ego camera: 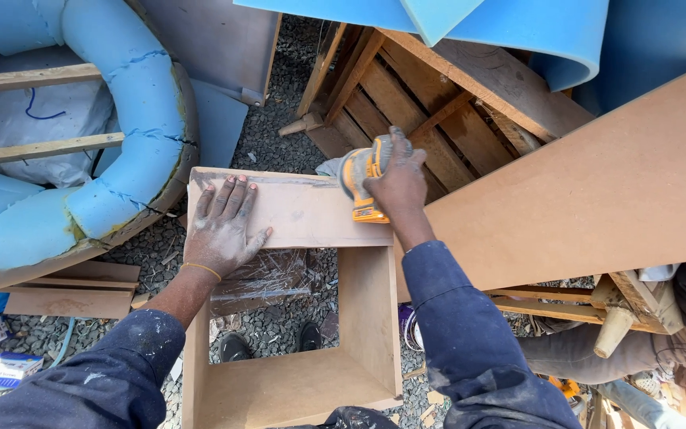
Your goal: The person uses an electric orbital sander to smooth the surfaces of a wooden drawer. They systematically sand the top, sides, and interior surfaces of the drawer while holding it steady with their other hand.
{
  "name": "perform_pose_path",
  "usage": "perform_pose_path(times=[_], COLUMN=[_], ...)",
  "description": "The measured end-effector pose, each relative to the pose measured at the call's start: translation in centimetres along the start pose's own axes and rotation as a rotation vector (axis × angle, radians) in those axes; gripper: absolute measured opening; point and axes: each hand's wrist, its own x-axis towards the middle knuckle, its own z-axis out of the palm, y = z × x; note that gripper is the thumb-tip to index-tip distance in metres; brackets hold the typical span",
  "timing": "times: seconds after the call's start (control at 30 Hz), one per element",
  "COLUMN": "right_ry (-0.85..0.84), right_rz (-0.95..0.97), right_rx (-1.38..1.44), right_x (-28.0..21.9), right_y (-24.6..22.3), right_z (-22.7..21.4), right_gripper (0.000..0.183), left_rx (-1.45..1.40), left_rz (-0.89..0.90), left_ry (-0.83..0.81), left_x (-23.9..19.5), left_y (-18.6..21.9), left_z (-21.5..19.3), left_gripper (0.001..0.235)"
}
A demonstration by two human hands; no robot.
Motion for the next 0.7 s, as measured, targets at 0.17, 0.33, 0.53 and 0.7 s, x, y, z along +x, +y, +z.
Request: perform_pose_path(times=[0.17,0.33,0.53,0.7], right_ry=[0.07,0.061,0.058,0.026], right_rz=[0.047,0.047,-0.094,-0.153], right_rx=[0.033,0.016,0.056,0.037], right_x=[1.2,0.3,-1.8,-4.5], right_y=[3.9,3.0,-1.5,-6.7], right_z=[-1.8,-2.1,1.0,3.7], right_gripper=[0.103,0.1,0.102,0.099], left_rx=[0.007,0.017,0.019,0.025], left_rz=[0.037,0.032,0.029,0.013], left_ry=[0.098,0.139,0.156,0.126], left_x=[-0.7,-1.8,-2.0,-1.9], left_y=[0.3,0.9,0.9,0.8], left_z=[0.9,0.5,0.4,-0.1], left_gripper=[0.085,0.085,0.085,0.084])
